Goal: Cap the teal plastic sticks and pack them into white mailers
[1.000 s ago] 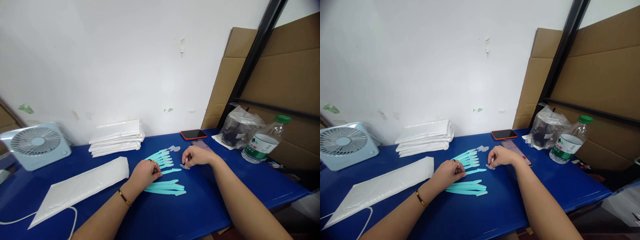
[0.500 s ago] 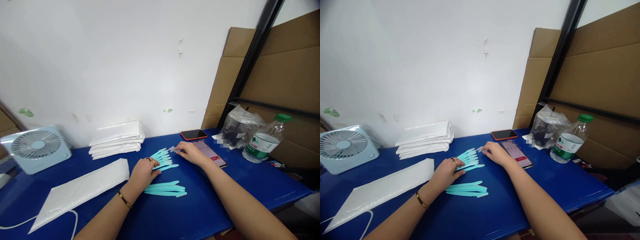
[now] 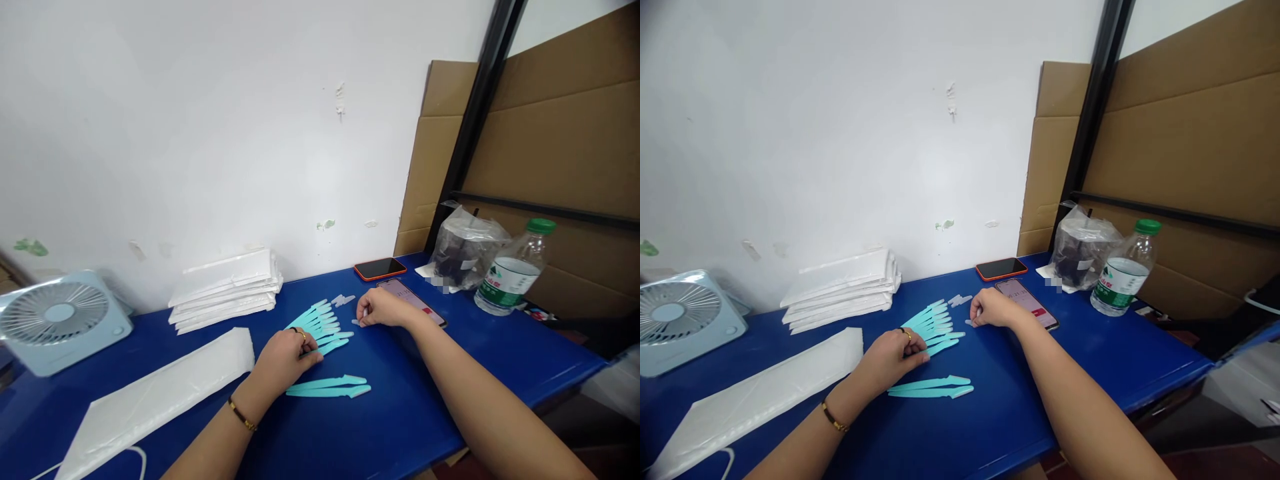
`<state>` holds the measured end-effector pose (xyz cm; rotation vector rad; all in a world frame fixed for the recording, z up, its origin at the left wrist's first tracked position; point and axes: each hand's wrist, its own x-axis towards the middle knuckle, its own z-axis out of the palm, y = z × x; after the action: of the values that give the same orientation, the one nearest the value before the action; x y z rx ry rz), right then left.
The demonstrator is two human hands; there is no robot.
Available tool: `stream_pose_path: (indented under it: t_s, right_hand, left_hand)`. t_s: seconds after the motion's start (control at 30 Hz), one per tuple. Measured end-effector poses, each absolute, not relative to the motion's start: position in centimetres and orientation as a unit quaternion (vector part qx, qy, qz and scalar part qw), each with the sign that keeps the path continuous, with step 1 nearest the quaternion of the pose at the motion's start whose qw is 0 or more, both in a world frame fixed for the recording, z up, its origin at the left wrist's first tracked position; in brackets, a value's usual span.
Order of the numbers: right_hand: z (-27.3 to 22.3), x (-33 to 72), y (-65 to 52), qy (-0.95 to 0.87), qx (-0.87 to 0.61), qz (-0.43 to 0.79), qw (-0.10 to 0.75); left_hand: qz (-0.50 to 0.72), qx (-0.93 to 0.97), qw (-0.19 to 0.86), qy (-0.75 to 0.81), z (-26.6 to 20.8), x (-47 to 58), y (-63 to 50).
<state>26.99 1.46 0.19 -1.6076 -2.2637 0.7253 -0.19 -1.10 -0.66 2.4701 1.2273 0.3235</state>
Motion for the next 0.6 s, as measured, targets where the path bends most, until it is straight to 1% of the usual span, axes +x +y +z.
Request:
stream_pose_path:
  t_s: [0.3,0.6]
  right_hand:
    - [0.66,26.70,1.17,-0.785,-0.557,0.247,0.109]
    - [0.69,27.01,1.17,-0.781,-0.559,0.262,0.093]
  left_hand:
    - [0.106,0.897,0.166,0.395,-0.40,-0.17,-1.47]
    - [0.103,0.868,0.231,0.428,-0.95,0.29,-1.94]
